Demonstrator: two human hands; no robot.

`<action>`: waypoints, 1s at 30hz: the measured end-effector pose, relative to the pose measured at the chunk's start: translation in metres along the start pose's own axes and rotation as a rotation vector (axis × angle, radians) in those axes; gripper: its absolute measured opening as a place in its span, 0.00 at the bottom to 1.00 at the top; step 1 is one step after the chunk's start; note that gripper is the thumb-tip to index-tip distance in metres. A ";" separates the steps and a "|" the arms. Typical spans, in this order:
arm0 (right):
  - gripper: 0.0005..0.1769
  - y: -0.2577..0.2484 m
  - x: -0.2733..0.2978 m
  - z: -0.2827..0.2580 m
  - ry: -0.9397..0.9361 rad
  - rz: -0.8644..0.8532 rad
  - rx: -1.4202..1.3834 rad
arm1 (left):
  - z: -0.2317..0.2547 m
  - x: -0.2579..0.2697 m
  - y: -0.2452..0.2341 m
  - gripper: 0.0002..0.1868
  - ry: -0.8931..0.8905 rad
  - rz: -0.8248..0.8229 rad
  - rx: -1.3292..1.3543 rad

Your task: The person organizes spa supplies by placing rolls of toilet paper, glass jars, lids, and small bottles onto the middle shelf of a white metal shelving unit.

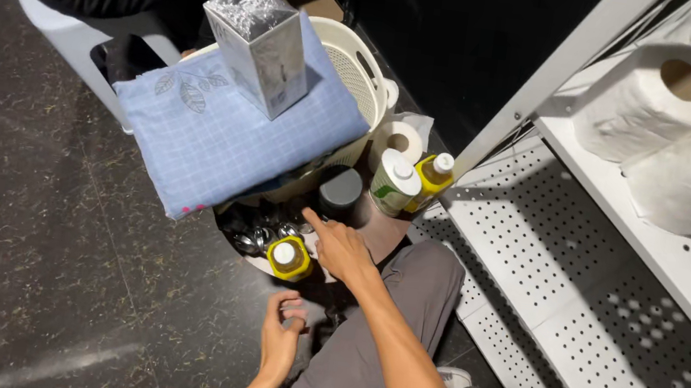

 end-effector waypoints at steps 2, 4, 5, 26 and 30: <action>0.35 0.007 -0.007 -0.002 -0.027 -0.015 0.055 | 0.013 0.002 -0.013 0.31 0.088 0.077 -0.030; 0.34 0.008 -0.007 -0.004 -0.018 -0.001 0.041 | 0.026 -0.001 -0.014 0.37 0.059 0.082 -0.056; 0.32 0.008 -0.007 -0.004 -0.010 0.016 0.022 | 0.032 -0.001 -0.014 0.42 0.033 0.086 -0.086; 0.46 -0.010 0.037 0.015 0.006 0.170 0.175 | 0.031 -0.017 -0.006 0.34 0.120 0.061 -0.109; 0.43 -0.017 0.052 0.048 0.083 0.147 0.156 | 0.027 -0.021 -0.002 0.30 0.119 0.040 -0.048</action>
Point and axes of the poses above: each hand's wrist, its own x-axis away from the middle knuckle, its own y-axis out of the palm, z = x × y, the point moved 8 cm from there along -x, towards the middle knuckle, and after that the axes turned 9 degrees about y, right-handed, at the moved point
